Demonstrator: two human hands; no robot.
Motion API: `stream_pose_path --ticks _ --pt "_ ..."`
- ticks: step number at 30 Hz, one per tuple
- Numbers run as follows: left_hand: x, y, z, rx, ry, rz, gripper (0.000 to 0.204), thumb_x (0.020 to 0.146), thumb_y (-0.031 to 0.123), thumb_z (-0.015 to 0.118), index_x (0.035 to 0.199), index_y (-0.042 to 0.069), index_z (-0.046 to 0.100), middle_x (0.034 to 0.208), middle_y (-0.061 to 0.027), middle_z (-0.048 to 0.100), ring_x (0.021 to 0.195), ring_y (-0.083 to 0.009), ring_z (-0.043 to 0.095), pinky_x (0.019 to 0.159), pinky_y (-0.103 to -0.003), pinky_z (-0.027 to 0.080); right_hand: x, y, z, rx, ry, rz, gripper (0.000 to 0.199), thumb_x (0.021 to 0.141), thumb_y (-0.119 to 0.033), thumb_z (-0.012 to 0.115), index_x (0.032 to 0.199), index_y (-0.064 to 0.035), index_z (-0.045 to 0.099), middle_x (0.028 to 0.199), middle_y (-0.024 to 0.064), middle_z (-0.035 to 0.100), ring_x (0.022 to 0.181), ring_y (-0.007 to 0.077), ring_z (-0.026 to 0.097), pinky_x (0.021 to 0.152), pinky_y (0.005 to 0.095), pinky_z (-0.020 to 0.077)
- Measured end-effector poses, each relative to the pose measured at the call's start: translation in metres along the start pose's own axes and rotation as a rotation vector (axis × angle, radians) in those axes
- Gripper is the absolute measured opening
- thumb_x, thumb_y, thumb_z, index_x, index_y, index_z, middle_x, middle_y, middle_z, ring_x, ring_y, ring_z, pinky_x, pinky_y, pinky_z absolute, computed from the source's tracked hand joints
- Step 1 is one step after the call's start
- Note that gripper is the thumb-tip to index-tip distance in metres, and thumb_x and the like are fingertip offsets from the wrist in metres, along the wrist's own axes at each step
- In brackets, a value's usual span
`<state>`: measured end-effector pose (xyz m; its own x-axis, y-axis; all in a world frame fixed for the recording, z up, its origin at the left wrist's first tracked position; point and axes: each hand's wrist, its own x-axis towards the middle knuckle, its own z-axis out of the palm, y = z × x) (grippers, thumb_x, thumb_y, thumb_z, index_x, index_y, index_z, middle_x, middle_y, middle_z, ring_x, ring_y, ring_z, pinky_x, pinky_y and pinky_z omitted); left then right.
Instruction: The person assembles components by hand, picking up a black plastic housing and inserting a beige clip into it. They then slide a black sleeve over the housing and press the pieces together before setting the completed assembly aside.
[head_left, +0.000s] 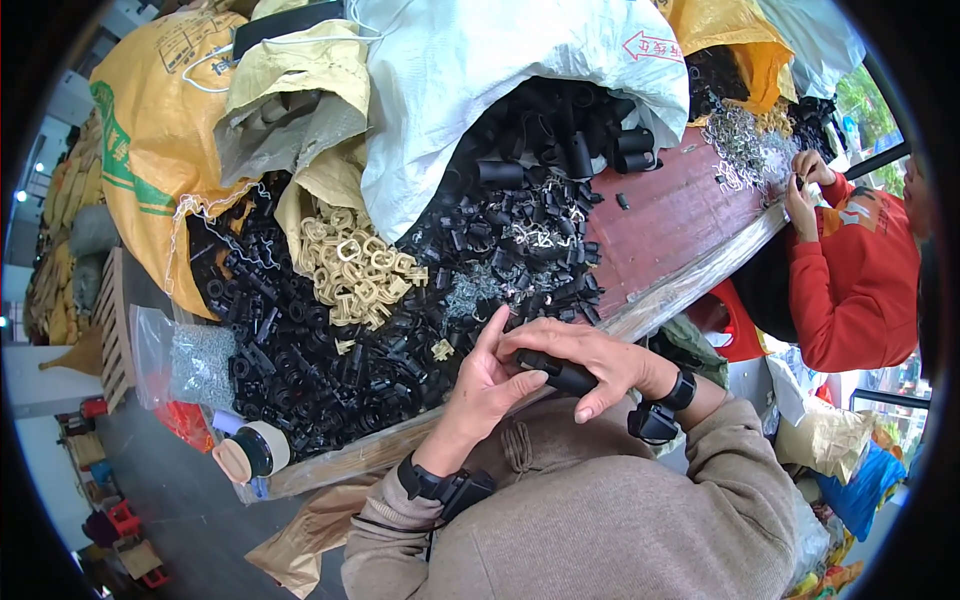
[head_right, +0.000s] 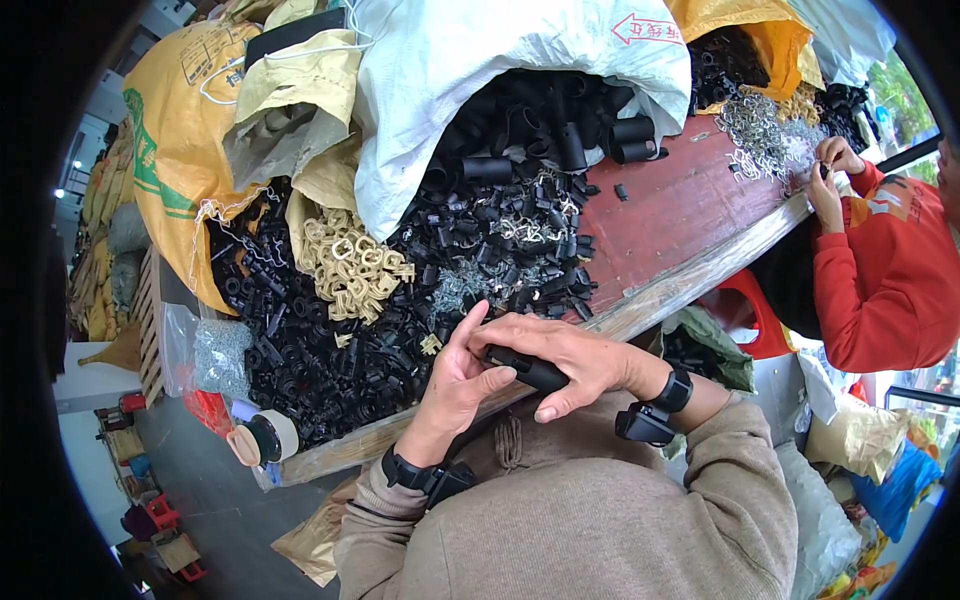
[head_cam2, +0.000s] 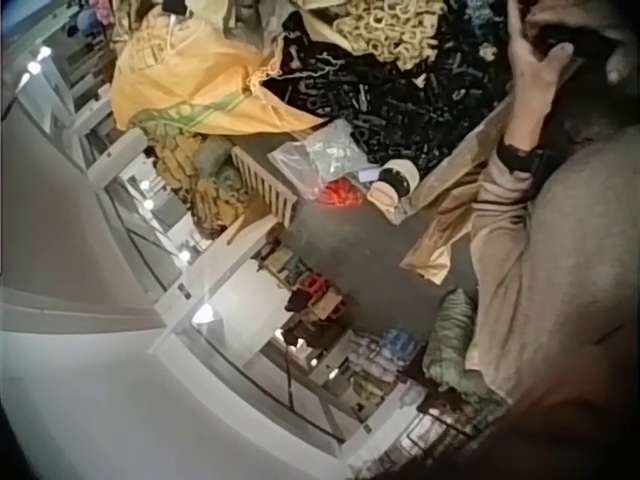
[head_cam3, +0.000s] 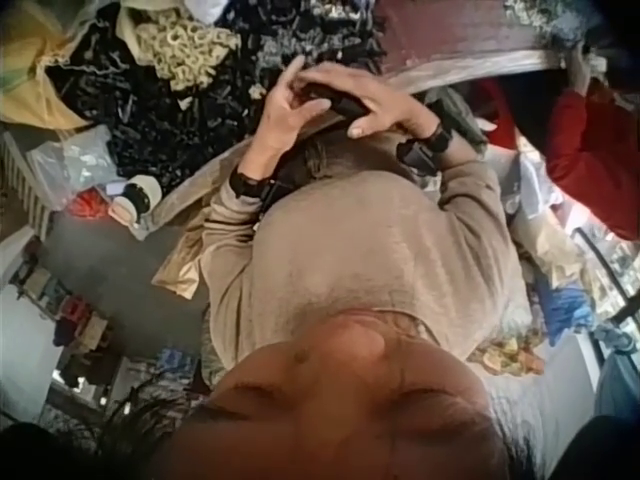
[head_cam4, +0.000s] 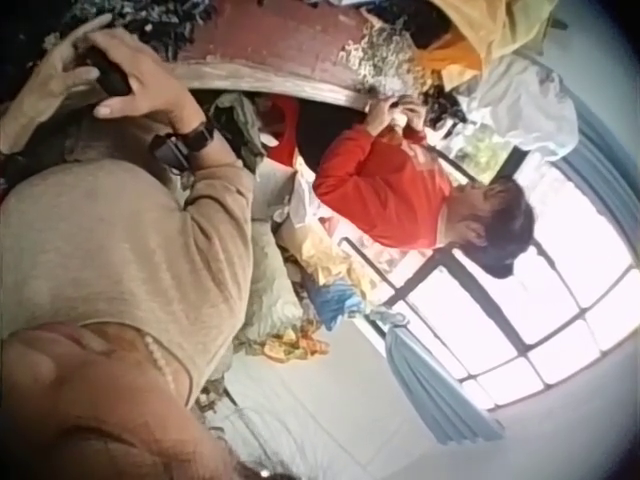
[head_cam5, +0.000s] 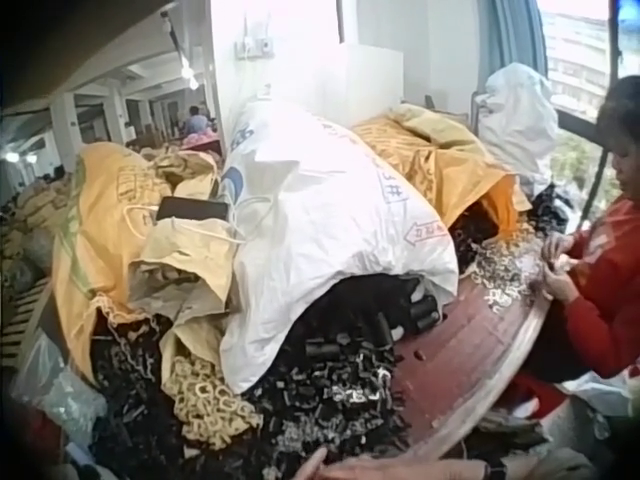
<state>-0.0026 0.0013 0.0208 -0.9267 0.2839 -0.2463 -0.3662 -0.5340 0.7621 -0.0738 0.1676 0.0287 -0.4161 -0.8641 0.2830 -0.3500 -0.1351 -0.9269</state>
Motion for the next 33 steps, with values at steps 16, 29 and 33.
stream_pose_path --ticks 16,29,33 --pt "0.032 0.014 0.010 -0.122 0.139 0.096 0.067 0.075 0.030 0.051 0.128 0.000 0.024 0.115 -0.0162 0.045 0.109 -0.0241 0.044 0.094 -0.033 0.033 0.002 0.005 0.014 0.121 0.206 -0.023 0.071 0.067 -0.053 0.049 0.104 0.0078 0.049 0.097 0.0177 0.056 0.088 0.0276 0.055 0.080 0.0360 0.0410" --pt "0.029 0.007 0.021 -0.005 -0.109 0.041 0.063 0.078 0.036 0.049 0.125 -0.002 0.030 0.106 -0.0160 0.050 0.098 -0.0211 0.050 0.091 -0.031 0.035 -0.014 -0.001 0.029 0.203 0.257 -0.013 0.058 0.067 -0.047 0.052 0.100 0.0019 0.051 0.094 0.0122 0.056 0.086 0.0236 0.056 0.080 0.0312 0.0415" --pt "0.027 0.009 0.023 0.012 -0.110 0.040 0.062 0.078 0.036 0.049 0.124 -0.002 0.030 0.106 -0.0158 0.050 0.098 -0.0214 0.051 0.090 -0.031 0.035 -0.016 0.002 0.033 0.134 0.273 -0.079 0.060 0.067 -0.048 0.052 0.100 0.0022 0.051 0.093 0.0126 0.057 0.086 0.0233 0.056 0.079 0.0311 0.0421"
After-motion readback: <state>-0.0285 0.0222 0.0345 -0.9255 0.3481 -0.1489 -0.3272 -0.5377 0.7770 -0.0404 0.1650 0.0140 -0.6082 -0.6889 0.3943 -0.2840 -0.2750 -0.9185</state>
